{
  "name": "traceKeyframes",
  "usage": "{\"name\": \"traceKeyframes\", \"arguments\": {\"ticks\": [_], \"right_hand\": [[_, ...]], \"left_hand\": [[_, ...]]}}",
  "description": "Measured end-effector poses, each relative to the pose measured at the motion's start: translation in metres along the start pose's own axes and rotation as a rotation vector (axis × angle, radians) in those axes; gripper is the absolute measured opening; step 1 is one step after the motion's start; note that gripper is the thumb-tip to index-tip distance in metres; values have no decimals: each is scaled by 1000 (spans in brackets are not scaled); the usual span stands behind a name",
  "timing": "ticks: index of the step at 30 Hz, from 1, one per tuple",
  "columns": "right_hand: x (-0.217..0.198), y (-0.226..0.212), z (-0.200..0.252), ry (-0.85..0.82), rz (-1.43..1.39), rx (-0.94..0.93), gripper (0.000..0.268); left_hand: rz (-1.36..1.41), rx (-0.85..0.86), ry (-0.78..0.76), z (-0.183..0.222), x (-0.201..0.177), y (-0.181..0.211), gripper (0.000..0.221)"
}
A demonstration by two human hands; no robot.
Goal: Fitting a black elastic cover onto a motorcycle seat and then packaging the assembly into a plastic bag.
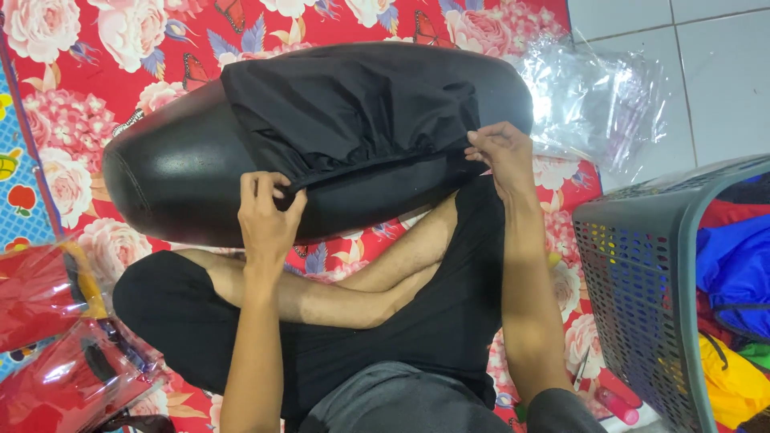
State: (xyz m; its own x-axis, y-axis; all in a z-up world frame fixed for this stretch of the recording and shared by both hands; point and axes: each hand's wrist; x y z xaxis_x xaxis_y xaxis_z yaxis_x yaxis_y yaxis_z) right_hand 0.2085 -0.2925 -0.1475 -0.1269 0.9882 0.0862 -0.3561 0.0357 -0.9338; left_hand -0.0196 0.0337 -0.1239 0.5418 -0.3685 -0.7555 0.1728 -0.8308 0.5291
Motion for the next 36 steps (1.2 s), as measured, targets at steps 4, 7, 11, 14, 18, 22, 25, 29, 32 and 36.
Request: {"name": "traceKeyframes", "arguments": {"ticks": [4,7,11,14,18,22,25,29,32,36], "right_hand": [[2,-13,15,74,-140,-59,20],[-4,-6,11,130,-260,-102,23],[-1,13,3,161,29,-105,23],[2,9,7,127,60,-127,25],[-7,10,1,106,146,-121,20],[-7,11,-4,62,299,-80,21],[-3,12,-3,30,396,-78,19],[15,8,13,-18,419,-123,22],[14,17,11,-34,361,-73,29],[18,20,16,-105,340,-62,35]], "left_hand": [[38,-5,107,1,9,7,32],[66,39,181,-2,10,15,31],[85,80,272,-2,18,14,33],[89,63,269,5,31,-2,32],[91,44,290,0,28,1,32],[114,48,335,0,26,1,30],[98,24,360,1,18,-1,30],[79,-21,387,5,6,-6,31],[52,-8,419,5,-7,-8,31],[7,-44,446,12,-11,-11,30]]}}
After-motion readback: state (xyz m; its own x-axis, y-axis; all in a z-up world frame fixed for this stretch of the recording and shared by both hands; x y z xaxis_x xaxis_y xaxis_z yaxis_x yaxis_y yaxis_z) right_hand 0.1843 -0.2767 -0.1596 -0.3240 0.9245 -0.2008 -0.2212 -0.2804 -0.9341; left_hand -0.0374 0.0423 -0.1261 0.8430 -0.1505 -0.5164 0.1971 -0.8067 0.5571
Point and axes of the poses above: each hand's wrist, its own z-axis away from the middle knuckle, its own x-axis out of the palm, y = z × x, and after that the axes turned 4 degrees about -z, right-handed
